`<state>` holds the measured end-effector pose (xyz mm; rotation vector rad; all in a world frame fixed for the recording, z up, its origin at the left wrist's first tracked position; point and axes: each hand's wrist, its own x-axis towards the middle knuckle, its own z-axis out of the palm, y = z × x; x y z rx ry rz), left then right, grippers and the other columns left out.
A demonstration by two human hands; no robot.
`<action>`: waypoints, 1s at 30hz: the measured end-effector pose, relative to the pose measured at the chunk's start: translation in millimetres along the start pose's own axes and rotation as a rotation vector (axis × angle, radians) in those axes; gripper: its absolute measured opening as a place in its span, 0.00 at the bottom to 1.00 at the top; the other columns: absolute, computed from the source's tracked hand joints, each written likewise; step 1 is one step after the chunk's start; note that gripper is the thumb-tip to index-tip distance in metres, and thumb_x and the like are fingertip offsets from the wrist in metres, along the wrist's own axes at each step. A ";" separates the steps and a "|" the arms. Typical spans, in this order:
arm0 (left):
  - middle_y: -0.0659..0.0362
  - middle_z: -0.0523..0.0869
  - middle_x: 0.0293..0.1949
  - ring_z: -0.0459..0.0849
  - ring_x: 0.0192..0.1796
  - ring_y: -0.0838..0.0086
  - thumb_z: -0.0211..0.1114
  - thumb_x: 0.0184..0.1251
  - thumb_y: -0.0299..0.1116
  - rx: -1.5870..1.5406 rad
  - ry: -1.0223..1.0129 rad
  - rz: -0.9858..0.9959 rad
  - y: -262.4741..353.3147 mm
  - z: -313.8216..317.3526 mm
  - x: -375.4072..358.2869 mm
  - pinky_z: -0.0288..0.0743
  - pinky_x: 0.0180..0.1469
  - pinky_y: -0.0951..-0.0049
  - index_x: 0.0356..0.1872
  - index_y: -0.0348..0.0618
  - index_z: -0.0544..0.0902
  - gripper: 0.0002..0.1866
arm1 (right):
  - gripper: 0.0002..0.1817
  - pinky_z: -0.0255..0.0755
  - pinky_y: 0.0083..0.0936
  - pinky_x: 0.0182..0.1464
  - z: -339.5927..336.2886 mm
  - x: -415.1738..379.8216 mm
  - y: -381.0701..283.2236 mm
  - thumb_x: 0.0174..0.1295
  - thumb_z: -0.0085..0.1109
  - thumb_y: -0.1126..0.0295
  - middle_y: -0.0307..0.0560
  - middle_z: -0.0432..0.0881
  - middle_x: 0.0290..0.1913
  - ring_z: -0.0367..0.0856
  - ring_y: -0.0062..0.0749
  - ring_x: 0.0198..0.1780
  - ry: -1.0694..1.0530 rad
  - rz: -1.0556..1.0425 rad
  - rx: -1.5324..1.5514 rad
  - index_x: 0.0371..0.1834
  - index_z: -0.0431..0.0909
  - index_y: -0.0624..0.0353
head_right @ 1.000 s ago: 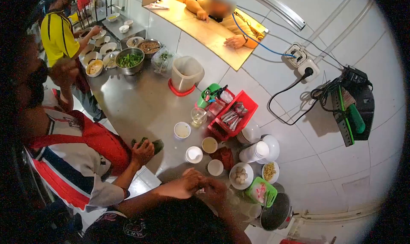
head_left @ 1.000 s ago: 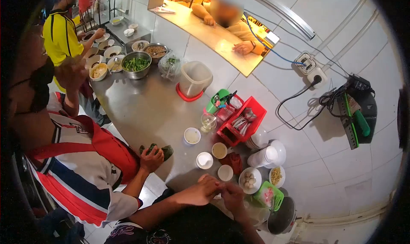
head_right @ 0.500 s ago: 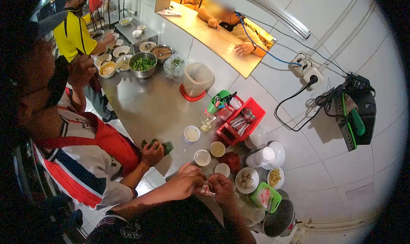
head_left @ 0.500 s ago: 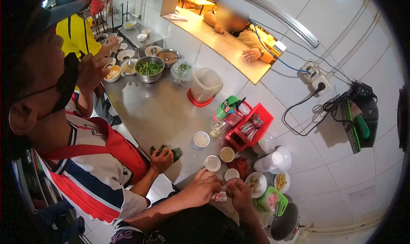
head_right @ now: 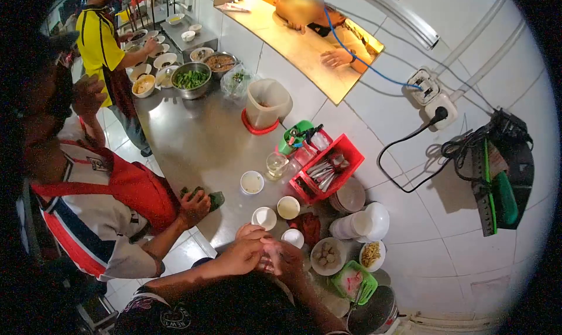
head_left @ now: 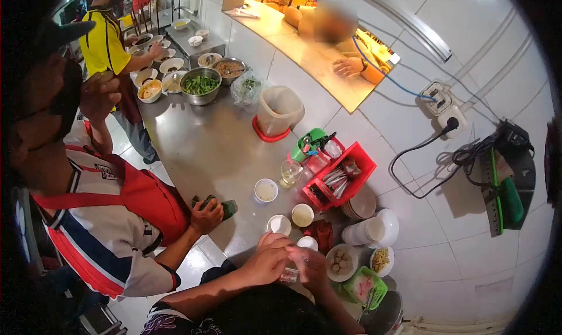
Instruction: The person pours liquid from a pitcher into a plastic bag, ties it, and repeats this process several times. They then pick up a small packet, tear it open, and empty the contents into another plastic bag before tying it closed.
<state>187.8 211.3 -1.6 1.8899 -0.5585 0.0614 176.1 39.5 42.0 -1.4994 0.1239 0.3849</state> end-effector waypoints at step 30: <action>0.55 0.83 0.56 0.82 0.58 0.65 0.53 0.81 0.40 -1.301 -0.013 -1.253 63.6 32.9 -43.8 0.74 0.64 0.53 0.60 0.41 0.77 0.17 | 0.10 0.78 0.33 0.58 -44.3 -57.7 85.9 0.63 0.65 0.72 0.49 0.87 0.51 0.87 0.34 0.53 -0.109 -0.619 -0.444 0.46 0.86 0.57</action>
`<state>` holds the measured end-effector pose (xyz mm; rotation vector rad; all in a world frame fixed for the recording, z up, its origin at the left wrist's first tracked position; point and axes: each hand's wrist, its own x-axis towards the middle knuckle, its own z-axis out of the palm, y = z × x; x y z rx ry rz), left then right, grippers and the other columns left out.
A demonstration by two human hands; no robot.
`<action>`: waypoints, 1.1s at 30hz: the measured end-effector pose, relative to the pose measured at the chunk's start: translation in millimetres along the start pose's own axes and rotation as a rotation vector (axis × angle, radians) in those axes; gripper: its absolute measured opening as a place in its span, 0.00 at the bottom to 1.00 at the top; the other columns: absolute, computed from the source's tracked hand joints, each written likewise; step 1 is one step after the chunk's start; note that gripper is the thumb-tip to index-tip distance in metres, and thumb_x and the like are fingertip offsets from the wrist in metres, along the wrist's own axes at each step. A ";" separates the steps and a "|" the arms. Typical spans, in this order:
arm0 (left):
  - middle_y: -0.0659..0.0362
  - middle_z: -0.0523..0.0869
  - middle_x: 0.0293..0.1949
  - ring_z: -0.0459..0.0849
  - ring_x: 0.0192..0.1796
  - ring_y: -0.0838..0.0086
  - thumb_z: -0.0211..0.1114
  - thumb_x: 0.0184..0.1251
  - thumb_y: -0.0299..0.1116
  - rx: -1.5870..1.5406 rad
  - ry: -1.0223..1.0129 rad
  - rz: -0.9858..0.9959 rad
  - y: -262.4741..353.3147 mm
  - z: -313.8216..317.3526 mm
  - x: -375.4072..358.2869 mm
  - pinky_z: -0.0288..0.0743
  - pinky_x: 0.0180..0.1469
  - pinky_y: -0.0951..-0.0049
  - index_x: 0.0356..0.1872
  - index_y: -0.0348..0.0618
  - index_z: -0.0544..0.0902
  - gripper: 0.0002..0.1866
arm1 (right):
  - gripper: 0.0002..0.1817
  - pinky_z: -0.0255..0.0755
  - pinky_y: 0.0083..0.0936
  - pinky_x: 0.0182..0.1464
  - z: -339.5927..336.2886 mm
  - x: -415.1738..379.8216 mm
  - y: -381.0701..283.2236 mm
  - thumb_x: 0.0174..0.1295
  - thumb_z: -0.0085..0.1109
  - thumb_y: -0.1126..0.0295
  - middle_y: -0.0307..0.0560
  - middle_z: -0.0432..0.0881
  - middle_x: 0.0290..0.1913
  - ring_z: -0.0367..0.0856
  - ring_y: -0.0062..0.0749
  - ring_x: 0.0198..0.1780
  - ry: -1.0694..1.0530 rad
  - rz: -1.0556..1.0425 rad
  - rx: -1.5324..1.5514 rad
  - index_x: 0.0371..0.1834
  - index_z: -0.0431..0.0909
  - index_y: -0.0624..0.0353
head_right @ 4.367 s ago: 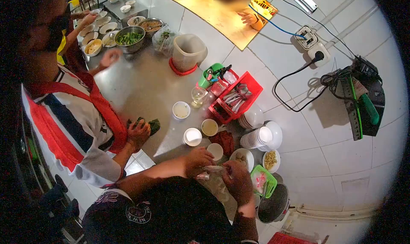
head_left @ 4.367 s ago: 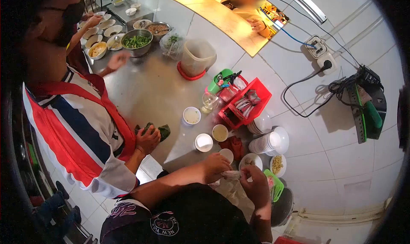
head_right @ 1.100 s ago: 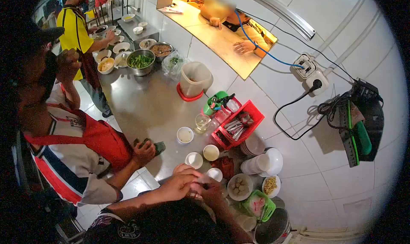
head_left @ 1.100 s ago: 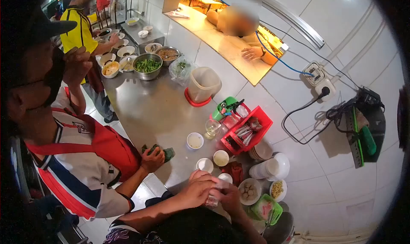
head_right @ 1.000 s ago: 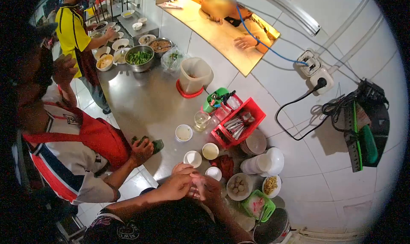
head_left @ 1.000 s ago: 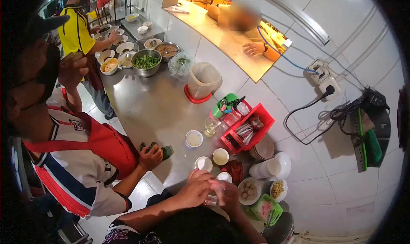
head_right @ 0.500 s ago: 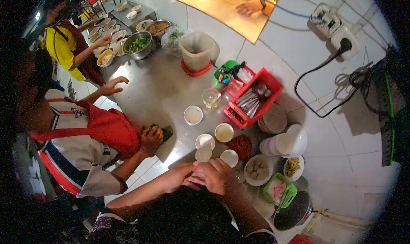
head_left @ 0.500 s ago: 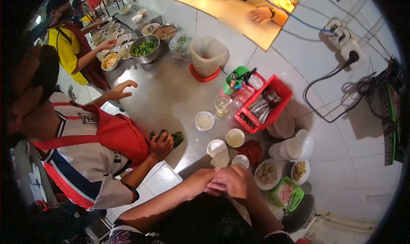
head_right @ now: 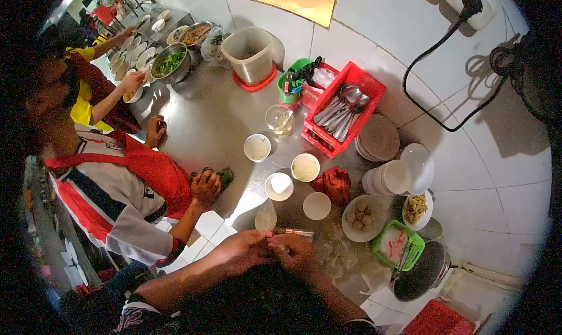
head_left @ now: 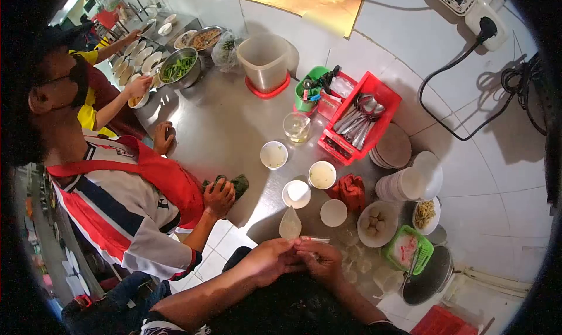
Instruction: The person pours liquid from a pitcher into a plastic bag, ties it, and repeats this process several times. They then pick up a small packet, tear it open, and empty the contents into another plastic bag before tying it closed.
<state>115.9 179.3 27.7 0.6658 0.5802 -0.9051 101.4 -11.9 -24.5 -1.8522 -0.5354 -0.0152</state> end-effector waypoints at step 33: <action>0.43 0.89 0.37 0.91 0.36 0.54 0.57 0.65 0.27 1.969 0.329 0.601 115.6 85.0 -100.7 0.83 0.38 0.56 0.49 0.34 0.80 0.14 | 0.08 0.72 0.48 0.44 -13.0 124.1 -115.7 0.56 0.58 0.80 0.58 0.81 0.37 0.79 0.60 0.42 0.058 -0.070 -0.318 0.40 0.76 0.63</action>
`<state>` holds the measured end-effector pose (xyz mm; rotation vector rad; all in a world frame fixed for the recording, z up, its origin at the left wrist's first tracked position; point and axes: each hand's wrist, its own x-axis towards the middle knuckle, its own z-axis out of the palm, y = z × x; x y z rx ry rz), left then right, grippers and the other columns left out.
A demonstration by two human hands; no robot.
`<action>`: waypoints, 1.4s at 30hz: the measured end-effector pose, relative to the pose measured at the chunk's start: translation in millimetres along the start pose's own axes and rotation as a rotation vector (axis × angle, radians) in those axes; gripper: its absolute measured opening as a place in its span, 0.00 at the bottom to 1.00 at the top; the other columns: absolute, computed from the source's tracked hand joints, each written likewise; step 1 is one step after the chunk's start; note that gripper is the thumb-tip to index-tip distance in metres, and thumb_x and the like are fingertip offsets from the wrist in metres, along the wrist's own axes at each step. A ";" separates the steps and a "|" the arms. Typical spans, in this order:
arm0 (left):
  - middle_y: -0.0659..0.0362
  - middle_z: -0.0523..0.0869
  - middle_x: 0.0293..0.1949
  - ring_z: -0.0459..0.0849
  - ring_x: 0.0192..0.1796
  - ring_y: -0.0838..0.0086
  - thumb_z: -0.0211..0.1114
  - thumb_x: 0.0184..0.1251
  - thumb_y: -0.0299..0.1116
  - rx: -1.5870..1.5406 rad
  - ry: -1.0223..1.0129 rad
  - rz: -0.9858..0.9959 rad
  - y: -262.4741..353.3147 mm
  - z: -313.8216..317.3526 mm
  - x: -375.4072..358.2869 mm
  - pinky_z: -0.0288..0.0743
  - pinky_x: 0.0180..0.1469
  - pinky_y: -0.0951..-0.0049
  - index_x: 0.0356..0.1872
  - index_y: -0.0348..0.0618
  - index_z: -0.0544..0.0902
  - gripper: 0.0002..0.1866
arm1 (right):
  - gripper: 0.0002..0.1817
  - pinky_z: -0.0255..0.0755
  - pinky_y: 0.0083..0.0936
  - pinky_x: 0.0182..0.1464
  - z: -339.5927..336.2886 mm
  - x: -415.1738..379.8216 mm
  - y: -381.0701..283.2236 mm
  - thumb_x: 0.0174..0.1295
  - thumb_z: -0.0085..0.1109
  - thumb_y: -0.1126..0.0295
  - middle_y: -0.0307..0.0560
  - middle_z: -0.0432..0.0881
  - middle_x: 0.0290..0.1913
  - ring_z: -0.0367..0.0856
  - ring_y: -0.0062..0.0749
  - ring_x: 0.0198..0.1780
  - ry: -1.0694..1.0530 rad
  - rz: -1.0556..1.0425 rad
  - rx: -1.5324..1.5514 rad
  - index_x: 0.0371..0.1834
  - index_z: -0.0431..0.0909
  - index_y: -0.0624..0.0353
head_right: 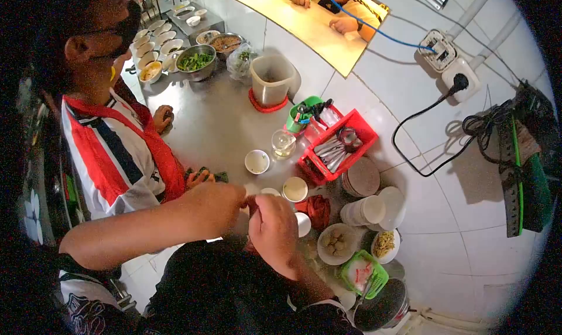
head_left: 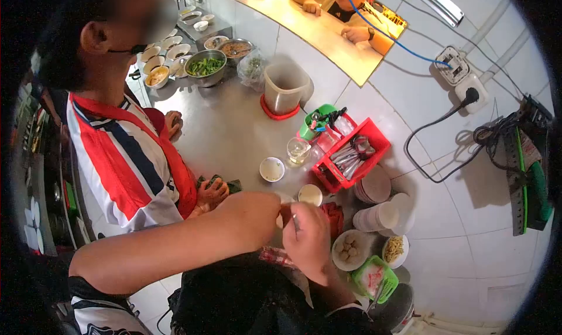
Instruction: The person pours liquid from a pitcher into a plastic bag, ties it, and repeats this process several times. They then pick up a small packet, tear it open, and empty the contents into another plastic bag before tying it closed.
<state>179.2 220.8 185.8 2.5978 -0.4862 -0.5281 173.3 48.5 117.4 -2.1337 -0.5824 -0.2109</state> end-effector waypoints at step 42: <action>0.59 0.89 0.23 0.81 0.22 0.77 0.67 0.66 0.34 -0.547 0.142 -0.156 -46.0 -37.6 -40.6 0.73 0.28 0.71 0.34 0.40 0.90 0.09 | 0.17 0.74 0.37 0.38 14.0 51.0 -16.8 0.54 0.66 0.82 0.44 0.80 0.37 0.80 0.43 0.34 -0.004 -0.585 -0.089 0.46 0.79 0.56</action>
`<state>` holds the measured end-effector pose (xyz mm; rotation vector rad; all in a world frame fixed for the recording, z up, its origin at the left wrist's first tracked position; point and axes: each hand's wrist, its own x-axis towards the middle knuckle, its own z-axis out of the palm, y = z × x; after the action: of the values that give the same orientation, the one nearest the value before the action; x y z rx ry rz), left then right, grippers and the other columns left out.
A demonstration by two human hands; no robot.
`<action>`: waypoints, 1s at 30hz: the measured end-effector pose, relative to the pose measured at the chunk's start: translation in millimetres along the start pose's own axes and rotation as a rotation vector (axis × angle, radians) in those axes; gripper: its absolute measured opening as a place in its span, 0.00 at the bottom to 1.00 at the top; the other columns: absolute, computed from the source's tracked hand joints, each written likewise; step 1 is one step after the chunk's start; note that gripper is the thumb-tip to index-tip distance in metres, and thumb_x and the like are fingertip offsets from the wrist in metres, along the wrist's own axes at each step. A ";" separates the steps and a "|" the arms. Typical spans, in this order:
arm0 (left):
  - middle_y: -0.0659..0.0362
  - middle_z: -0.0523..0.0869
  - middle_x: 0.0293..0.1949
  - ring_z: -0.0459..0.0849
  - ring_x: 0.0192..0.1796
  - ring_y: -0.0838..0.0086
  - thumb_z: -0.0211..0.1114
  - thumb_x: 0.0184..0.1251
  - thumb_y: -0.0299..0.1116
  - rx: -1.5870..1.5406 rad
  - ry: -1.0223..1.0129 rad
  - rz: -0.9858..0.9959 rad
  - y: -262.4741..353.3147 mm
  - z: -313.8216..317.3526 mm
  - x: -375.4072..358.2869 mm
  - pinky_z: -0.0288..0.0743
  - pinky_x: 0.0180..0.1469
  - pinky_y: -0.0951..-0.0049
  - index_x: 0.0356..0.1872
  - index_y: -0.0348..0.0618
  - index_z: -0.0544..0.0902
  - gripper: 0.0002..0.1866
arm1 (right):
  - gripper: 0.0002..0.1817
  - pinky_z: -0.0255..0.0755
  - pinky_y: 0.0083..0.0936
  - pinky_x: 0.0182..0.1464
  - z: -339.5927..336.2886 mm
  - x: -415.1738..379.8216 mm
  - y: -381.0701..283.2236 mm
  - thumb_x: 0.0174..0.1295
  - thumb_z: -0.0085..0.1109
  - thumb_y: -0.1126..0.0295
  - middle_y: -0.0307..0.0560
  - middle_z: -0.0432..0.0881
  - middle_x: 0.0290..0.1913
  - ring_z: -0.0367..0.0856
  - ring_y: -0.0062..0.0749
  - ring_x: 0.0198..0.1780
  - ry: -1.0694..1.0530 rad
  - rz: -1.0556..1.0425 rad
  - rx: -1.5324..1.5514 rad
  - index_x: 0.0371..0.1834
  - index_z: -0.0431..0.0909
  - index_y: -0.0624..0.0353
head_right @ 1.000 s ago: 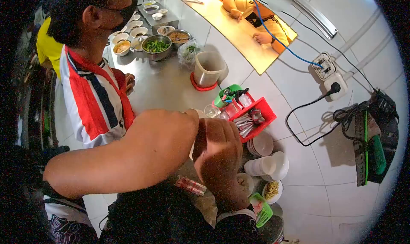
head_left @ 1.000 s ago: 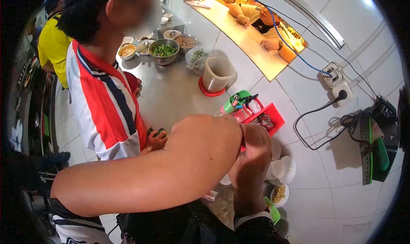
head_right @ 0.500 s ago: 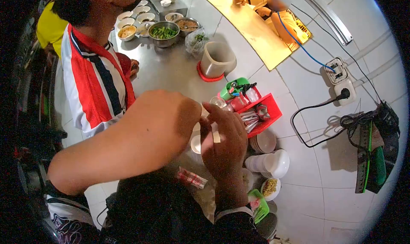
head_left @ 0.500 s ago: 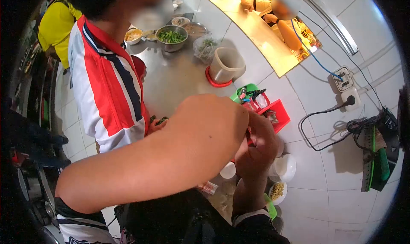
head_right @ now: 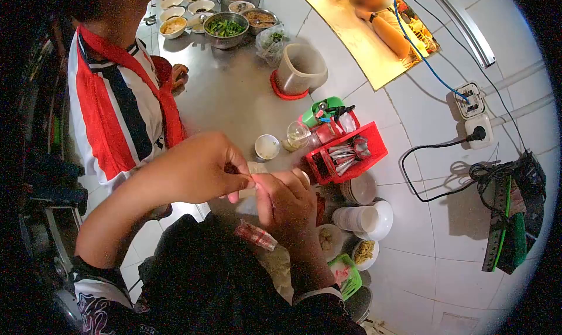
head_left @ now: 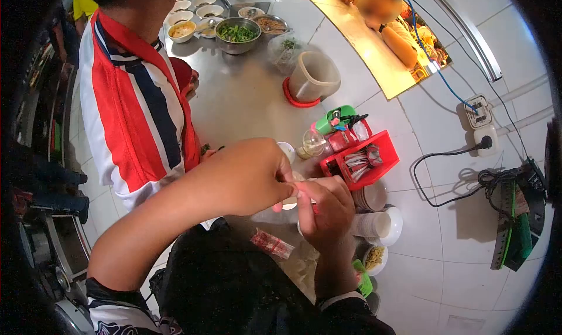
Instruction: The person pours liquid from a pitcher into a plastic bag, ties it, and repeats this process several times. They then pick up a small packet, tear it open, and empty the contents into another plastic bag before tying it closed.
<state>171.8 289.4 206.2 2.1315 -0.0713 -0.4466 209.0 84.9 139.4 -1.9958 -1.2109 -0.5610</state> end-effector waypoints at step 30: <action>0.56 0.83 0.42 0.84 0.43 0.58 0.72 0.51 0.28 0.438 0.658 0.613 -42.4 52.3 -29.1 0.80 0.48 0.62 0.40 0.45 0.82 0.14 | 0.07 0.73 0.35 0.38 26.5 -15.6 -30.4 0.53 0.64 0.83 0.51 0.81 0.33 0.80 0.48 0.35 0.065 0.347 0.252 0.35 0.81 0.63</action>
<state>121.8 278.5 153.6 2.4235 -0.4609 0.6848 174.8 105.3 122.6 -1.8975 -0.8241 -0.2812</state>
